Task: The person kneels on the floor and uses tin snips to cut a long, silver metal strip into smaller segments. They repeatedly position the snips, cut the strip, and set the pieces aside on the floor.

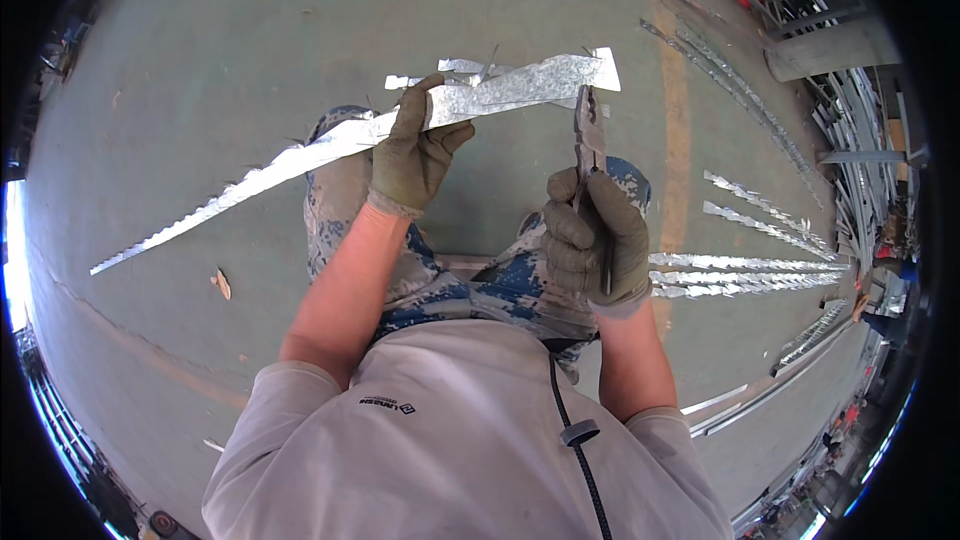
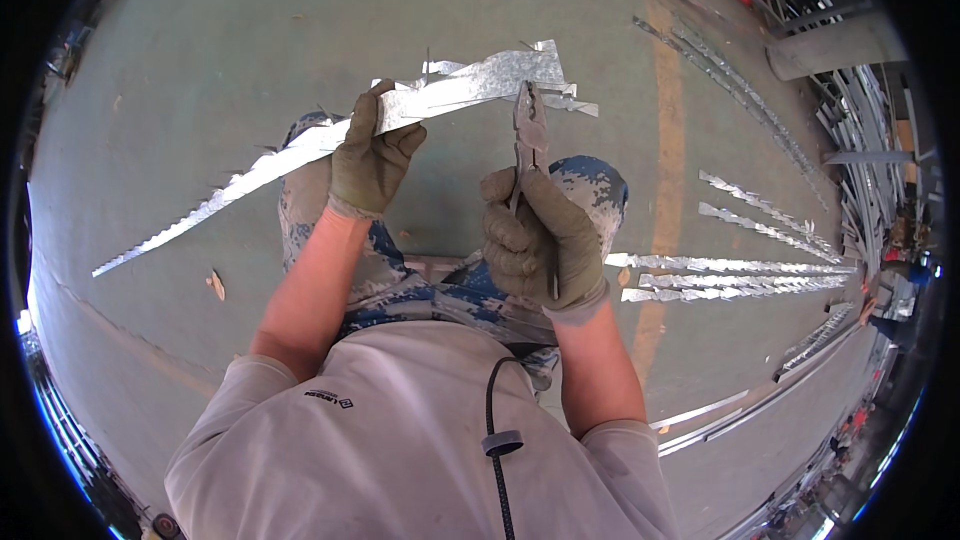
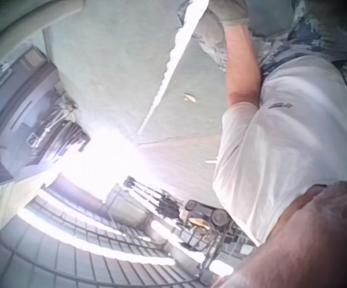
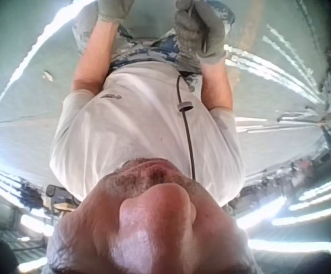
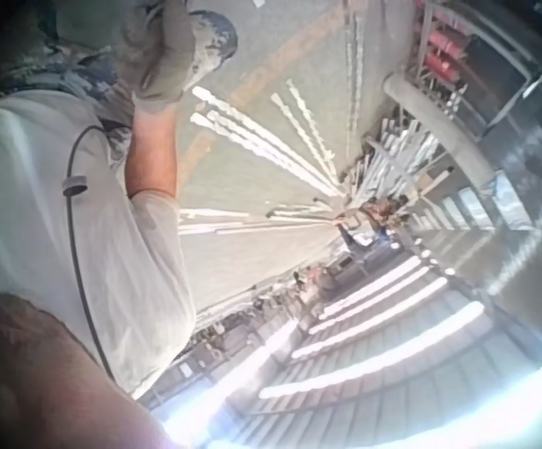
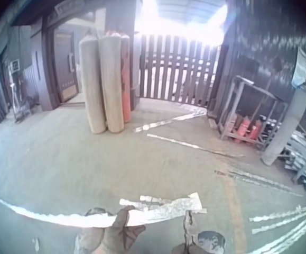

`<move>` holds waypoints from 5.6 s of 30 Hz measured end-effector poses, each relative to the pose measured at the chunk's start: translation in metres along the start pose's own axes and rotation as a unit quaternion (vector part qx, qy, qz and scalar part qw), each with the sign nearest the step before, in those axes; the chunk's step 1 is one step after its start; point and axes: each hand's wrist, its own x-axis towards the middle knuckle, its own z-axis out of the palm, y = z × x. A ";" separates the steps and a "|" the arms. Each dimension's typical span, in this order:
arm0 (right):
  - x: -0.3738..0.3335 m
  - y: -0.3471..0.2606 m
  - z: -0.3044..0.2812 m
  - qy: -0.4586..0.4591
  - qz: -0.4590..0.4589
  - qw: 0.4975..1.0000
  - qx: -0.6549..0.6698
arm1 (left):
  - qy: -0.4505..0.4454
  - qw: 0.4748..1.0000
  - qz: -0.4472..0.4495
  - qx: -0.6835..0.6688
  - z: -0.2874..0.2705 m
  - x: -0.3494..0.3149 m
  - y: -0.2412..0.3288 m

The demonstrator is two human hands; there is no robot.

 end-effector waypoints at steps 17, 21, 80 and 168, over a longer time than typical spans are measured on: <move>0.005 -0.003 0.052 0.273 0.020 0.924 -0.266 | 0.046 0.998 -0.014 0.029 -0.004 0.001 -0.004; 0.011 0.005 0.049 0.299 -0.007 0.896 -0.328 | 0.045 0.999 0.003 0.028 0.002 0.000 -0.007; 0.050 0.063 0.013 0.354 -0.067 0.497 -0.790 | 0.021 1.000 -0.011 0.008 0.003 0.001 -0.009; 0.037 0.068 0.059 0.323 0.011 0.830 -0.455 | 0.071 0.979 0.032 -0.187 0.001 -0.021 0.022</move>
